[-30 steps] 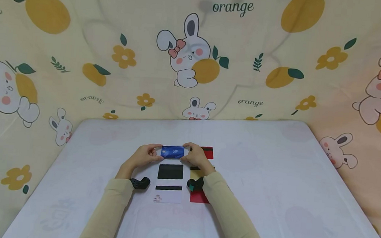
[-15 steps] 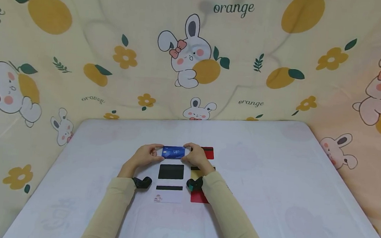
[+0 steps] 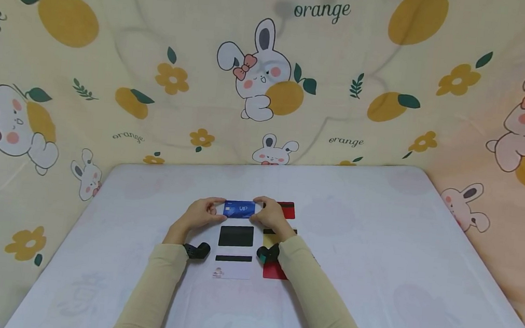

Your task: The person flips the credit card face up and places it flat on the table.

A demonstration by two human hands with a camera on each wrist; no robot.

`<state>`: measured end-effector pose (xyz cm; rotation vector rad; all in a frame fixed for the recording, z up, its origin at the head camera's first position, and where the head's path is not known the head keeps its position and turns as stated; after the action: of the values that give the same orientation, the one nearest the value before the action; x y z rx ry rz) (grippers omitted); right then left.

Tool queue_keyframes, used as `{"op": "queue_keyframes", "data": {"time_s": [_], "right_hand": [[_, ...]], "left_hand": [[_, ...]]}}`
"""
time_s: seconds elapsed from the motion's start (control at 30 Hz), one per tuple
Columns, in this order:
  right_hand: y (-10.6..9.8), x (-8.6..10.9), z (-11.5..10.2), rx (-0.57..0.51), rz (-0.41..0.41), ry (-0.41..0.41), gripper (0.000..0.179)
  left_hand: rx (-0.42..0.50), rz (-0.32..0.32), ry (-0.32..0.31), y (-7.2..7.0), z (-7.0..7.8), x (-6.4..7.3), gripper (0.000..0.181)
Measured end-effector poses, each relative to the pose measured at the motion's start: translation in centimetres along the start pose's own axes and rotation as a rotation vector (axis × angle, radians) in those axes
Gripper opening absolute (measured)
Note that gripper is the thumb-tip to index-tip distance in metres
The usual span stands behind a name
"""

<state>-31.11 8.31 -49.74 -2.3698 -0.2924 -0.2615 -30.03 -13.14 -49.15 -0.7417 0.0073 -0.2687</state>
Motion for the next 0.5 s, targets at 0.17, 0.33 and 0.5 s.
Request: {"op": "queue_keyframes", "data": {"time_s": [0.17,0.33,0.5], "right_hand": [[-0.03,0.0,-0.06,0.009,0.001,0.002,0.057],[-0.01,0.03,-0.07,-0.011,-0.011,0.02,0.057],[-0.1,0.17,-0.01,-0.032,-0.027,0.037,0.058]], "left_hand": [[0.0,0.001,0.005,-0.04,0.22,0.04,0.056],[-0.002,0.004,-0.003,-0.05,0.19,0.09,0.057],[-0.004,-0.007,-0.023,0.01,0.11,0.16,0.057]]}}
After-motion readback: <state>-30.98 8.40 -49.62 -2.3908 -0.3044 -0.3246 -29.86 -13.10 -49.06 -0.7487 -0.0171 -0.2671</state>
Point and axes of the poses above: each hand's wrist, its own x-axis away from the middle knuckle, its own y-axis out of the palm, z = x × y, the point moved 4 cm from there along -x, towards the middle knuckle, and after that the axes turned 5 degrees about x, right-handed, at the moved point
